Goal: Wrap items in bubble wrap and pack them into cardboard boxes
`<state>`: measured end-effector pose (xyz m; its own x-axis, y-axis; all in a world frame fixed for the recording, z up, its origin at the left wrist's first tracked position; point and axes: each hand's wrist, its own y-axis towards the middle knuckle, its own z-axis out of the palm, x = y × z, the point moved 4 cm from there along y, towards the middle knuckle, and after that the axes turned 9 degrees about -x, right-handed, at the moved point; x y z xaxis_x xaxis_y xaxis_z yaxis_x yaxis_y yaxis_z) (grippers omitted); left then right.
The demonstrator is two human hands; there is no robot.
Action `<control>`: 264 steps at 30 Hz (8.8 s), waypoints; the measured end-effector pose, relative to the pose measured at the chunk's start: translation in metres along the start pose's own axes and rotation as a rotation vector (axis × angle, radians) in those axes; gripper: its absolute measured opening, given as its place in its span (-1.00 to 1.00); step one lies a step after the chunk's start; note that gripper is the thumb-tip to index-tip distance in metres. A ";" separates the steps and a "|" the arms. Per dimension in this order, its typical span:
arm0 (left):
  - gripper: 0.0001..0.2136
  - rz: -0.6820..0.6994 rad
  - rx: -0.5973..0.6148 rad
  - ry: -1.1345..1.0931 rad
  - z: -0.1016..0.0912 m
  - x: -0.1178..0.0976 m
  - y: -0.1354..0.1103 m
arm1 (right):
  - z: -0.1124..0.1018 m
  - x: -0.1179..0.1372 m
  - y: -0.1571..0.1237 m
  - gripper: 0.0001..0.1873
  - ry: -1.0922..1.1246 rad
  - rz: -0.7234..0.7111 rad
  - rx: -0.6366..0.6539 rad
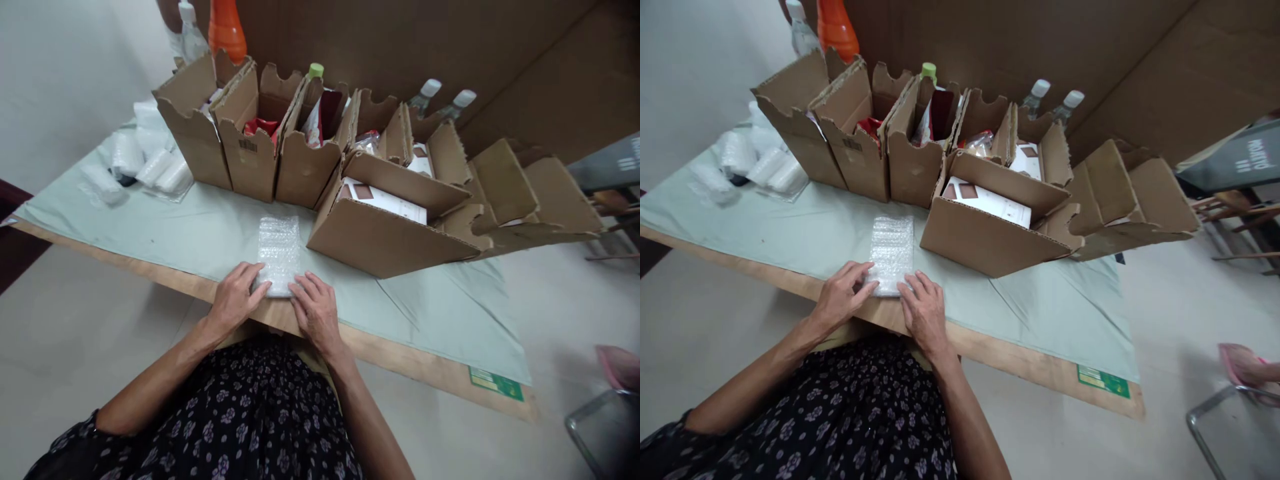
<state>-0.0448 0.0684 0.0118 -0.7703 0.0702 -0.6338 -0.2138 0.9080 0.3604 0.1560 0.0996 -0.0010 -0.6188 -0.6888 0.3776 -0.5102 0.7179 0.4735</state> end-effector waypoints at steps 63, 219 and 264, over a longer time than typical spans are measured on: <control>-0.40 -0.896 0.152 -0.929 0.001 -0.011 -0.027 | -0.004 -0.017 0.019 -0.74 0.283 0.290 -0.034; -0.05 0.274 0.580 -0.713 0.259 -0.188 0.045 | -0.206 -0.266 -0.166 -0.33 0.373 0.946 -0.760; -0.12 0.143 0.521 -0.756 0.262 -0.183 0.044 | -0.152 -0.259 0.036 -0.73 -0.112 0.716 -0.257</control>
<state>0.2440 0.2035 -0.0355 -0.1327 0.2803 -0.9507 0.2915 0.9278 0.2329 0.3884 0.2888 0.0395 -0.8099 -0.0407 0.5851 0.1839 0.9296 0.3193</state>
